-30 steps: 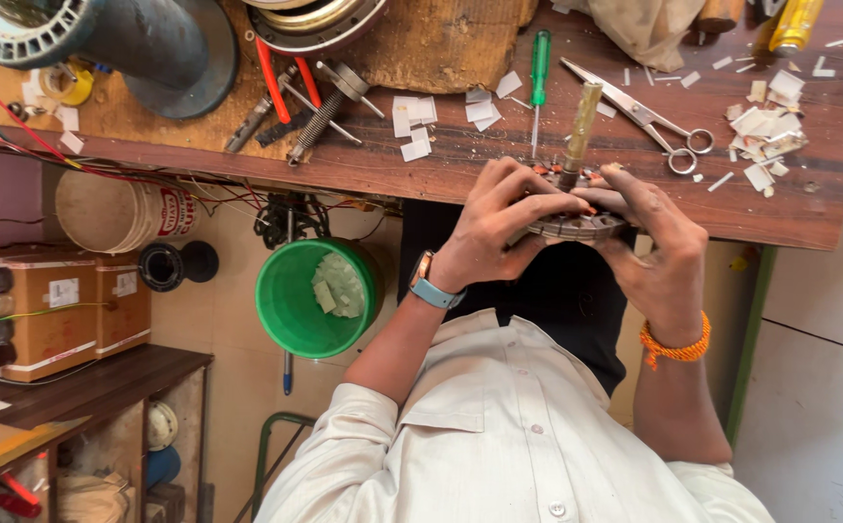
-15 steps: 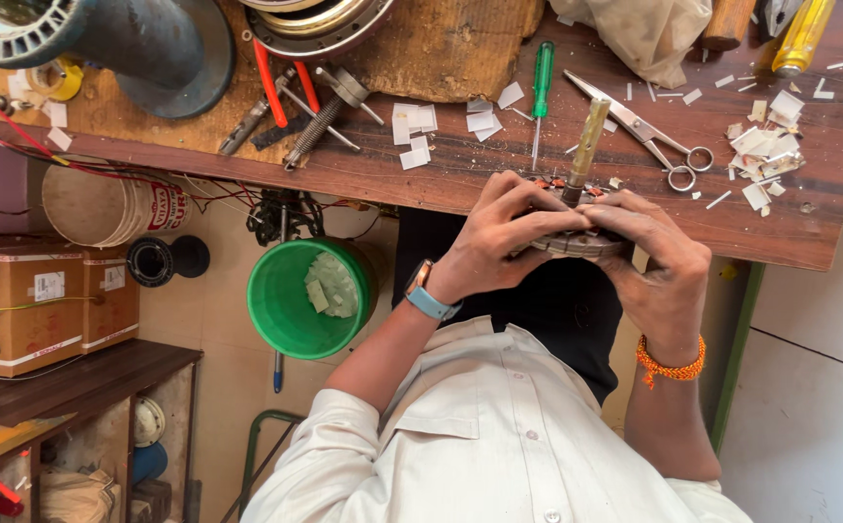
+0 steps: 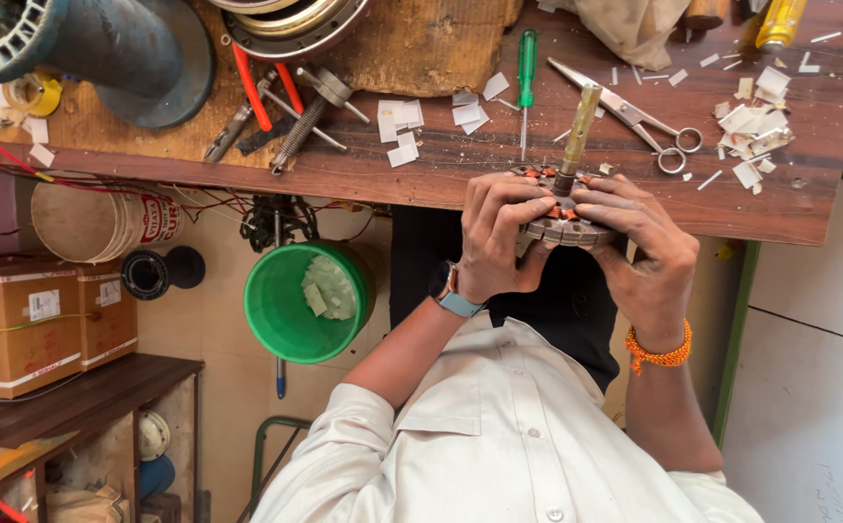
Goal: The person inserts small white insulating pieces into slots on a circular motor component using a screwdriver and scissors. They repeatedly cut pieces, fold them, and place them into the component while working at a cluttered workbench.
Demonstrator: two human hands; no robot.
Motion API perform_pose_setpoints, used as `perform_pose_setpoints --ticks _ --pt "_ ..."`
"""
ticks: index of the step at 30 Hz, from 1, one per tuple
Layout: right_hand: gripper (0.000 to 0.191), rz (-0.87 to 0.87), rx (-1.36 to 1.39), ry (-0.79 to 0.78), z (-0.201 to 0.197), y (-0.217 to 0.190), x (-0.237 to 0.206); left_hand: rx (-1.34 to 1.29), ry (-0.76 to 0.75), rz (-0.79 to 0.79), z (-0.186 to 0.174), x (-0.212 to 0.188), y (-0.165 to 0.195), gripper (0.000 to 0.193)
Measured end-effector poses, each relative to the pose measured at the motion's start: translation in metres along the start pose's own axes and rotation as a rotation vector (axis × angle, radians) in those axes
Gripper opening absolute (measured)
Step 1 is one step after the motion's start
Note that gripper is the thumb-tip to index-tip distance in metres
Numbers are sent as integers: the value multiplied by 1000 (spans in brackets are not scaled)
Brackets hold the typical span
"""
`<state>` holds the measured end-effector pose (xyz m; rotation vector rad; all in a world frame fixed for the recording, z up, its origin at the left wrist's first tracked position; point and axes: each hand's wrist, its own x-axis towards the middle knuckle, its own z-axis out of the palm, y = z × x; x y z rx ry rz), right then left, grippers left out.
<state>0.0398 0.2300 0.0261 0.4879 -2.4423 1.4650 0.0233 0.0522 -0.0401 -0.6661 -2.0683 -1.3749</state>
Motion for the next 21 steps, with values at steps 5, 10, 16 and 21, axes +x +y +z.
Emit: perform_pose_setpoints --ticks 5,10,16,21 --pt "25 -20 14 3 2 -5 3 -6 60 -117 5 -4 15 36" --pt "26 53 45 40 1 0 2 -49 -54 -147 -1 4 7 44" --pt "21 73 223 18 1 20 7 -485 -131 -156 -20 19 -18 64" --pt "25 81 357 -54 0 37 10 -300 -103 -235 -12 14 -11 55"
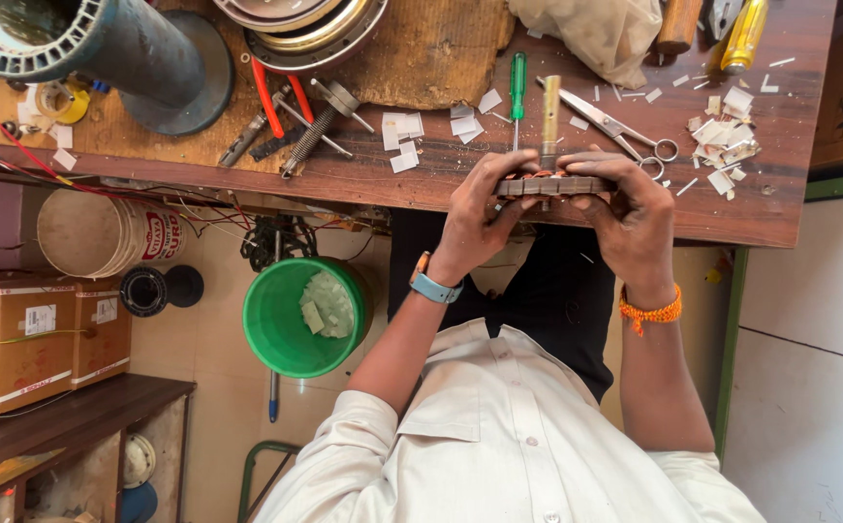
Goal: The person inserts small white insulating pieces into slots on a circular motor component using a screwdriver and scissors. They repeatedly cut pieces, fold them, and place them into the component while working at a cluttered workbench.
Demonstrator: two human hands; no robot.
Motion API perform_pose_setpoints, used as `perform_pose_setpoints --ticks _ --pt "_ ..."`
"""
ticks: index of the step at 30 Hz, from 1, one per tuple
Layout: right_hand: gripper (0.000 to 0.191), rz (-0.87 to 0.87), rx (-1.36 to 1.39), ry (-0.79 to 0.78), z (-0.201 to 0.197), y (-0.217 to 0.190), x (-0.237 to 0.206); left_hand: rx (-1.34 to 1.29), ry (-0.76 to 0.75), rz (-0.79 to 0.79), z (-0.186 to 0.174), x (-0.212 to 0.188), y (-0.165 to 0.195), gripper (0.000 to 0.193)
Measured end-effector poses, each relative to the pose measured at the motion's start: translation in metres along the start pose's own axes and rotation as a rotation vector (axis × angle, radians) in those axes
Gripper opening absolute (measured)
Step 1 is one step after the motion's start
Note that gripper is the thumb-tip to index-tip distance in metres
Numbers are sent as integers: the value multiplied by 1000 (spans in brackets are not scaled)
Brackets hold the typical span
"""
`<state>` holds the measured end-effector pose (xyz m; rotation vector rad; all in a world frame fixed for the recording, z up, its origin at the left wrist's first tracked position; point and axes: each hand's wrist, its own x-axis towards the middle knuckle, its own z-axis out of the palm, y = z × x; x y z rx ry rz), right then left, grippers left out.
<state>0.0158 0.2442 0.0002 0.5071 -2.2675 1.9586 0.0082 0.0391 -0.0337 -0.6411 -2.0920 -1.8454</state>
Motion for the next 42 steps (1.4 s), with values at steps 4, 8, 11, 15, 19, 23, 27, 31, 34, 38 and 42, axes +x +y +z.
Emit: perform_pose_setpoints --ticks 4,8,11,15,19,23,27,31,34,38,42 --pt "33 -203 236 -40 -11 17 22 62 56 31 3 -5 5 47" --pt "37 46 152 -60 -20 31 69 116 -10 24 -13 -1 13 45" --pt "39 51 -266 -218 -10 36 114 157 -94 42 -25 4 20 45" --pt "52 -80 -746 -301 19 32 152 178 -141 -21 -26 8 23 47" --pt "67 51 -937 -369 39 25 171 94 -75 -121 -25 7 16 49" --pt "67 60 -940 -407 41 22 174 123 -73 -163 -31 6 5 51" --pt "43 -108 -779 -321 15 18 168 125 -105 -190 -34 6 -3 52" --pt "31 57 -212 -45 -34 17 138 123 -170 -171 -40 13 -4 56" --pt "25 21 -299 47 -50 22 97 120 -291 -144 -48 32 -1 58" --pt "30 103 -467 -58 -40 18 32 41 -484 77 -52 64 6 60" --pt "44 337 -440 78 -19 2 -10 524 -474 258 -38 96 5 56"
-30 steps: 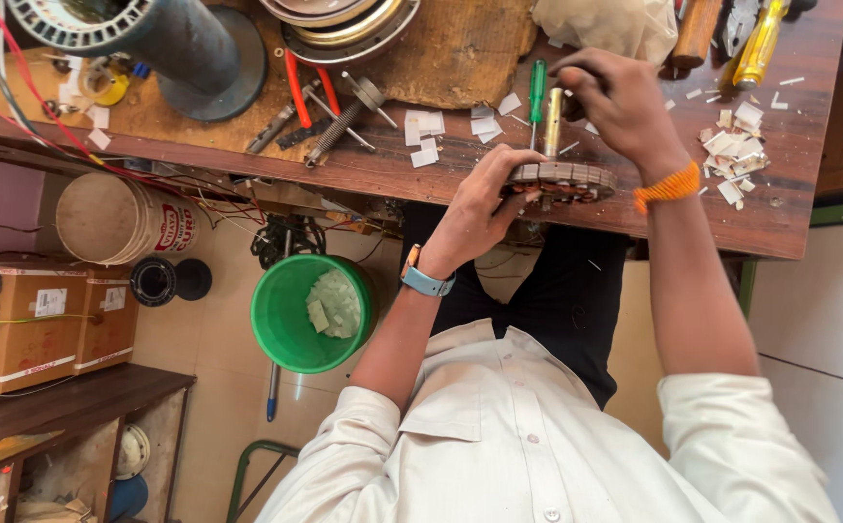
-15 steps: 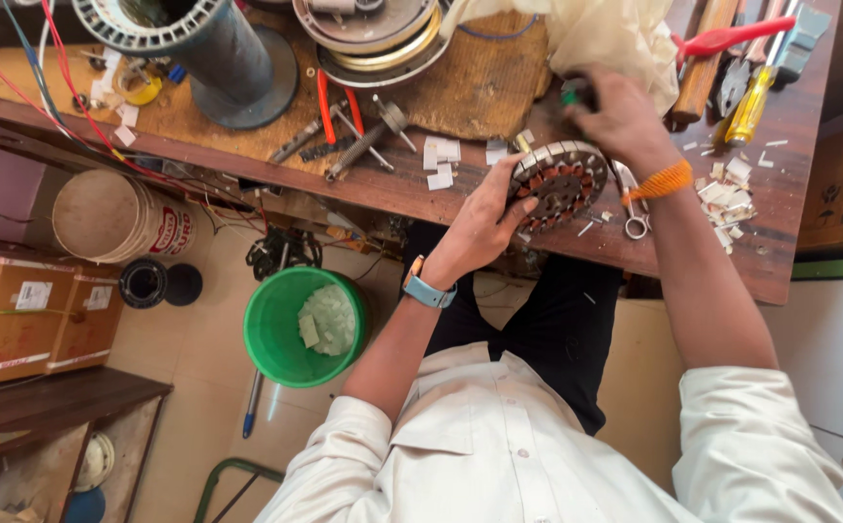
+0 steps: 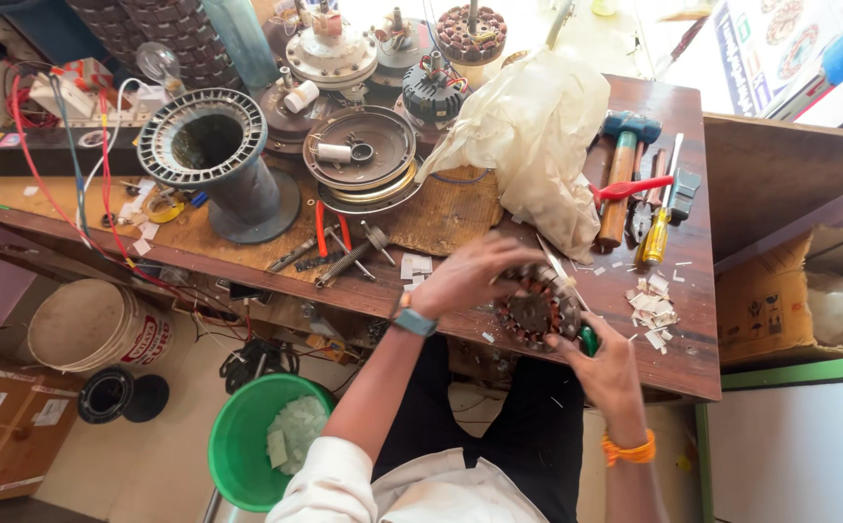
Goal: The person inserts small white insulating pieces into slots on a circular motor component using a screwdriver and scissors. They repeatedly cut pieces, fold them, and place them into the component while working at a cluttered workbench.
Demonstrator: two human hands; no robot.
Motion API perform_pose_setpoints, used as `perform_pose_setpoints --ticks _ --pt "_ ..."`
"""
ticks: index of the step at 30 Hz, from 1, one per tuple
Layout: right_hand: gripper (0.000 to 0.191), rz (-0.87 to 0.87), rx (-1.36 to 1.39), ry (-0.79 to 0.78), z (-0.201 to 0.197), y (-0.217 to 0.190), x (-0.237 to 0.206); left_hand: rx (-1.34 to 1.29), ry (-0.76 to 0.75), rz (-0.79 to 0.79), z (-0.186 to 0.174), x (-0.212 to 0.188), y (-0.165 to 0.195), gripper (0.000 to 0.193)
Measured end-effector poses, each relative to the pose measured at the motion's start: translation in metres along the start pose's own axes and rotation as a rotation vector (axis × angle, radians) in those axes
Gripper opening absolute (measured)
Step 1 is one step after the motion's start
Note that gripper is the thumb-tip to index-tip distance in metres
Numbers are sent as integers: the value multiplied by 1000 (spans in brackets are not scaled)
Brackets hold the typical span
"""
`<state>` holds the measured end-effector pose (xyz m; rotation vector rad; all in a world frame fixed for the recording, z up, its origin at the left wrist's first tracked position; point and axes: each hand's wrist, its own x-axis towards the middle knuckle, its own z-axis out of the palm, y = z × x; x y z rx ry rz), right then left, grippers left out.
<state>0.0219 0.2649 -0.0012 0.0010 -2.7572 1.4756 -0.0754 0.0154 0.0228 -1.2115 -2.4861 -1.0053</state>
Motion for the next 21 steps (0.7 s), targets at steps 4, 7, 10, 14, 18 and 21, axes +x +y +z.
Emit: perform_pose_setpoints --ticks 4,7,10,14,18,21 --pt "37 -12 230 168 18 -17 -7 351 330 -189 15 14 14 52" --pt "41 131 524 141 28 -25 -5 206 469 -312 31 1 49 31" --pt "47 93 607 35 33 -26 -7 -65 457 -374 37 -20 83 40" --pt "45 99 612 -108 35 -22 2 51 465 -395 35 -12 92 56" --pt "67 134 599 -160 38 -23 21 197 481 -433 38 3 81 68" --pt "48 43 501 -111 41 -26 30 225 409 -487 43 8 66 61"
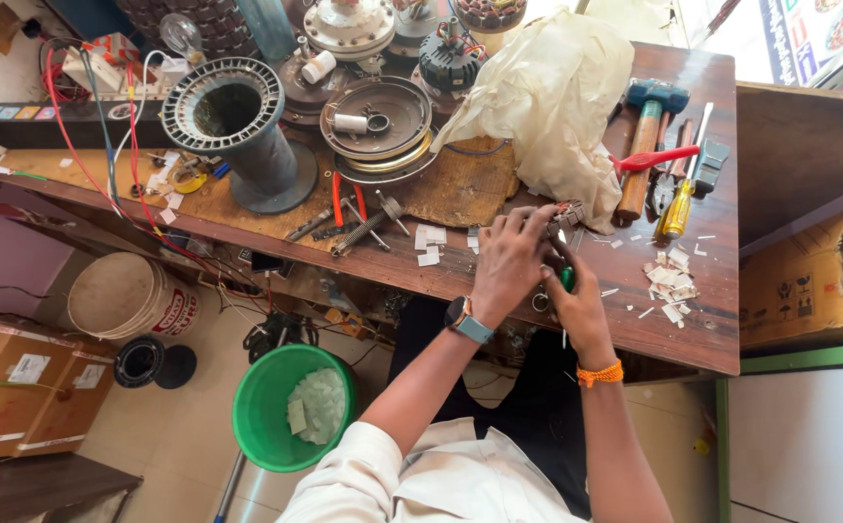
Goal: The person inserts small white insulating pieces into slots on a circular motor component using a screwdriver and scissors. They repeatedly cut pieces, fold them, and place them into the component while working at a cluttered workbench.
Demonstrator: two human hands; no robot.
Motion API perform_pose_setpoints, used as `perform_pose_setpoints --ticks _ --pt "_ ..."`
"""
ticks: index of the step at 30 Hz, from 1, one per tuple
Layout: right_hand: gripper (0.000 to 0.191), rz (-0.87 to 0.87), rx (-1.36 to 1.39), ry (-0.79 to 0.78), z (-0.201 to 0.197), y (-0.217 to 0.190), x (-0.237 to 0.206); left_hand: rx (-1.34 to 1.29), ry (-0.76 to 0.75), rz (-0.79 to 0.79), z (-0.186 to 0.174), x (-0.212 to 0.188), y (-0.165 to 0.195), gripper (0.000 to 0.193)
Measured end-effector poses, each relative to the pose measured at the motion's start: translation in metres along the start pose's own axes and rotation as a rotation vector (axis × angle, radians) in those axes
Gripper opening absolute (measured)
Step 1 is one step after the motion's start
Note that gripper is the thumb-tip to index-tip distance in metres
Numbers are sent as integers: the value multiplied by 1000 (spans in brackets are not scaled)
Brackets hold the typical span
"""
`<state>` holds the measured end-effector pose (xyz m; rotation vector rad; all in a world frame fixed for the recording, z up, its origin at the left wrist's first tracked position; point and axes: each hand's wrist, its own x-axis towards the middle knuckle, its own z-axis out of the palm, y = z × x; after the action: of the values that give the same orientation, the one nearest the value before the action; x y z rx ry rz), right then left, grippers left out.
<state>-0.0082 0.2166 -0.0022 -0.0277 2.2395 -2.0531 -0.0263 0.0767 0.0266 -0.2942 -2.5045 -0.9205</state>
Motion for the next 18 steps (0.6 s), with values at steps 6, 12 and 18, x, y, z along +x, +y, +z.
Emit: perform_pose_setpoints --ticks 6,12,18 --pt "29 -769 -567 259 -23 6 25 -301 94 181 10 1 -45 45" --pt "70 -420 470 -32 -53 13 -11 -263 -69 211 -11 -4 -78 54" --pt "40 -486 -337 55 -75 26 -86 -104 44 216 -4 -8 -54 57"
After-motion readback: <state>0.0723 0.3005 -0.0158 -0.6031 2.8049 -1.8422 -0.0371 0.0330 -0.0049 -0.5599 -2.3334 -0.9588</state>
